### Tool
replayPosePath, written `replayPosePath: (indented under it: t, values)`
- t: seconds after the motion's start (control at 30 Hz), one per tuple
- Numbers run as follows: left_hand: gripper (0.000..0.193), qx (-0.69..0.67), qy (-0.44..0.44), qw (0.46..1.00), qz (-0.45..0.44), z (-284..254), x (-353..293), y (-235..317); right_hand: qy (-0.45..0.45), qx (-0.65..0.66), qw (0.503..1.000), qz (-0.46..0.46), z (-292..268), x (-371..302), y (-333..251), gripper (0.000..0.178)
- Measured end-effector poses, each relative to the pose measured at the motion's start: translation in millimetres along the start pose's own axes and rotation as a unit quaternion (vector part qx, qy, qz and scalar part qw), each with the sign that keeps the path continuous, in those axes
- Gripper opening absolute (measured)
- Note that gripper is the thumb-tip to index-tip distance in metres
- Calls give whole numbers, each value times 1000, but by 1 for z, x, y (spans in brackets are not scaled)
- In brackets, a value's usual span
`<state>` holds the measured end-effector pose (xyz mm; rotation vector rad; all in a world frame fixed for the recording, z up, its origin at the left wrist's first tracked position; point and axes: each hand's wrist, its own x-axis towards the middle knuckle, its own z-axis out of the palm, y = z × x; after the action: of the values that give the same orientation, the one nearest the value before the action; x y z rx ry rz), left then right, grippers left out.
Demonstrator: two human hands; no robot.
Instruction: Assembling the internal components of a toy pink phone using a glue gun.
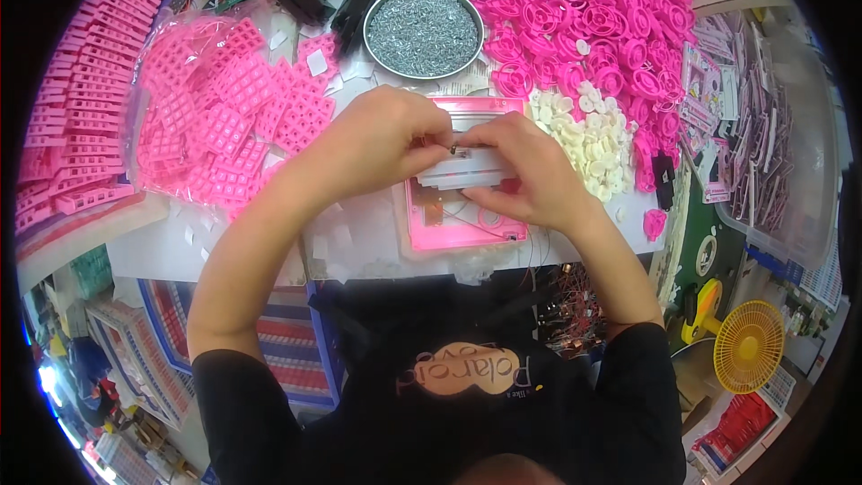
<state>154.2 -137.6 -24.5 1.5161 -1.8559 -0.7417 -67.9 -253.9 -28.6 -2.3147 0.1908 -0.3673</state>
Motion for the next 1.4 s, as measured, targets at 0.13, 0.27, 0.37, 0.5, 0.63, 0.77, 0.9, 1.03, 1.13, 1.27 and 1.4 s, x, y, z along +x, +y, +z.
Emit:
replayPosePath:
  t: [0.13,0.27,0.37,0.5,0.63,0.77,0.9,1.03,1.13,1.27,1.4]
  values:
    - [13,25,-25,999,0,-2,1,1,20,-10,997,-73,4,0,10,54]
    - [12,48,-18,998,19,-1,-3,7,-11,-41,997,-71,0,2,9,54]
    - [11,31,6,999,-22,4,-10,12,-43,-53,995,-66,-4,8,3,53]
    - [12,-39,20,992,-116,9,-11,13,-57,-70,993,-71,-6,13,1,48]
    - [13,-96,39,984,-144,12,-9,10,-37,-74,995,-59,-4,12,-1,42]
    - [15,-129,-2,976,-175,8,-3,8,-32,-81,994,-59,-4,10,-2,42]
    - [17,-141,-36,973,-177,0,0,5,-48,-78,994,-53,-5,8,-2,49]
    - [17,-125,-74,973,-181,-6,4,3,-34,-83,994,-65,-3,9,-4,51]
    - [16,-97,-70,980,-159,-6,8,4,-33,-75,995,-57,-3,10,-5,52]
    - [15,-95,-41,989,-109,-4,7,0,-23,-72,996,-45,-3,8,-4,52]
    - [15,-96,-37,993,-66,-1,6,-6,-12,-62,997,-44,-2,9,-4,49]
